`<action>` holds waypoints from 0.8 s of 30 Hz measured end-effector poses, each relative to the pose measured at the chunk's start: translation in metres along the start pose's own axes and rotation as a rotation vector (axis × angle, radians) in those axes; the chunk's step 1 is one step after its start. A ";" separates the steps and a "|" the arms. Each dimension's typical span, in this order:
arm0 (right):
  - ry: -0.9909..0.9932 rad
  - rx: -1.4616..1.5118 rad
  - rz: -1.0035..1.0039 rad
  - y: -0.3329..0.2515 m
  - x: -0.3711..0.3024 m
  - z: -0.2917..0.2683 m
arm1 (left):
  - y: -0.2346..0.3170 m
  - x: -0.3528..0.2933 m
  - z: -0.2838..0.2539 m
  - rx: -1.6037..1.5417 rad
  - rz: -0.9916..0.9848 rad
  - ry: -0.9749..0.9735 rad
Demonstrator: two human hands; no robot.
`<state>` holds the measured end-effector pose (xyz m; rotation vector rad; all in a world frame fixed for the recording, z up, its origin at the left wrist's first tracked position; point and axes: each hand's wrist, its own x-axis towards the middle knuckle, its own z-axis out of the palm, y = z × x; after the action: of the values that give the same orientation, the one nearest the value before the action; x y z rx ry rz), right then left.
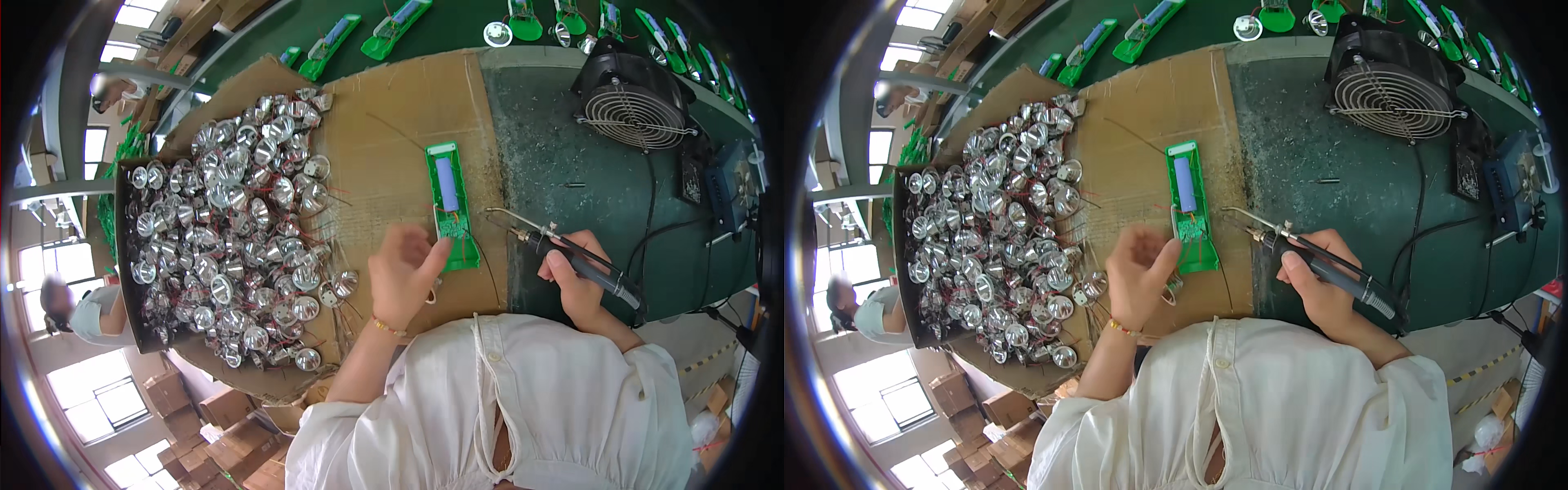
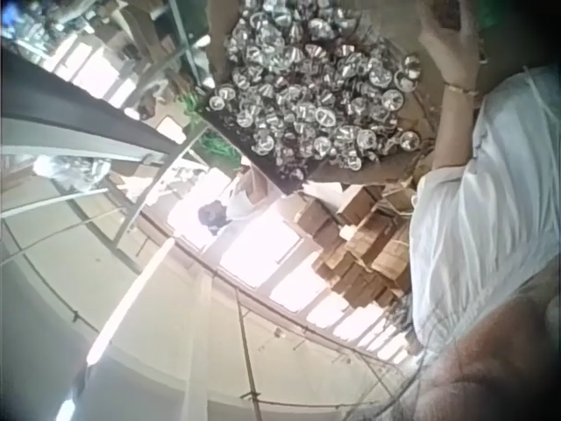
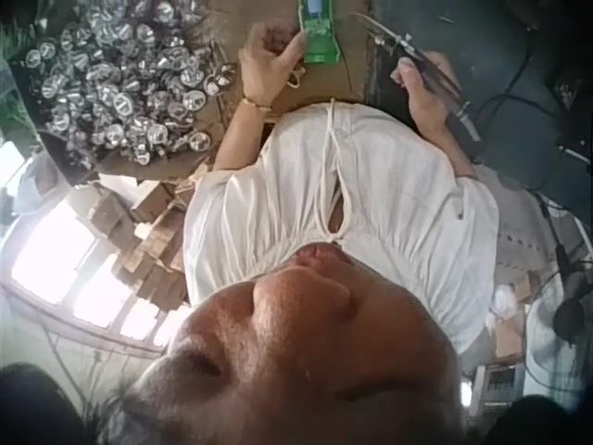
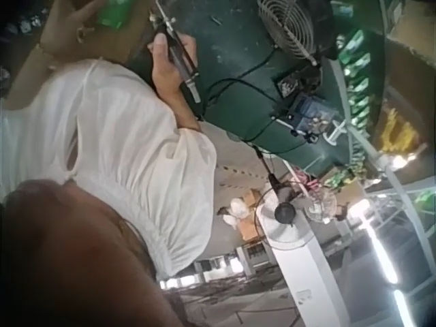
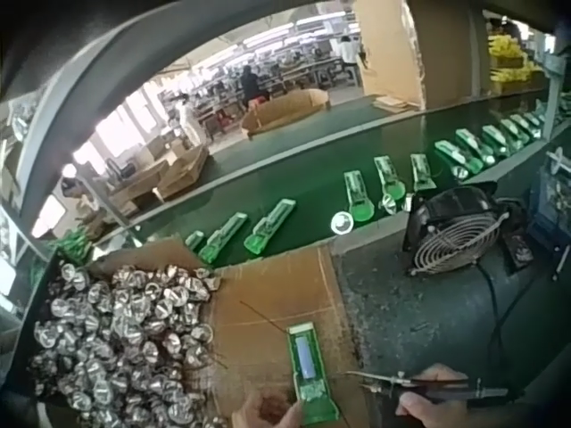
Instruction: Soldering electrical wires and components onto a circuit board for lighting fixtures.
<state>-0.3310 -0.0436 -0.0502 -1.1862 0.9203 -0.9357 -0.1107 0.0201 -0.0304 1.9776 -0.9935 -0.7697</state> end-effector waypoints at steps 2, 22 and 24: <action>0.022 -0.003 -0.022 0.001 0.002 -0.001 | 0.000 0.002 -0.006 0.026 0.033 0.019; 0.141 0.127 0.133 0.008 0.026 -0.017 | 0.085 0.314 0.031 0.574 0.684 0.486; 0.144 0.100 0.119 0.007 0.028 -0.013 | 0.051 0.341 0.011 0.664 0.513 0.291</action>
<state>-0.3332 -0.0729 -0.0610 -0.9786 1.0359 -0.9683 0.0362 -0.2915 -0.0507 2.1240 -1.6174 0.1596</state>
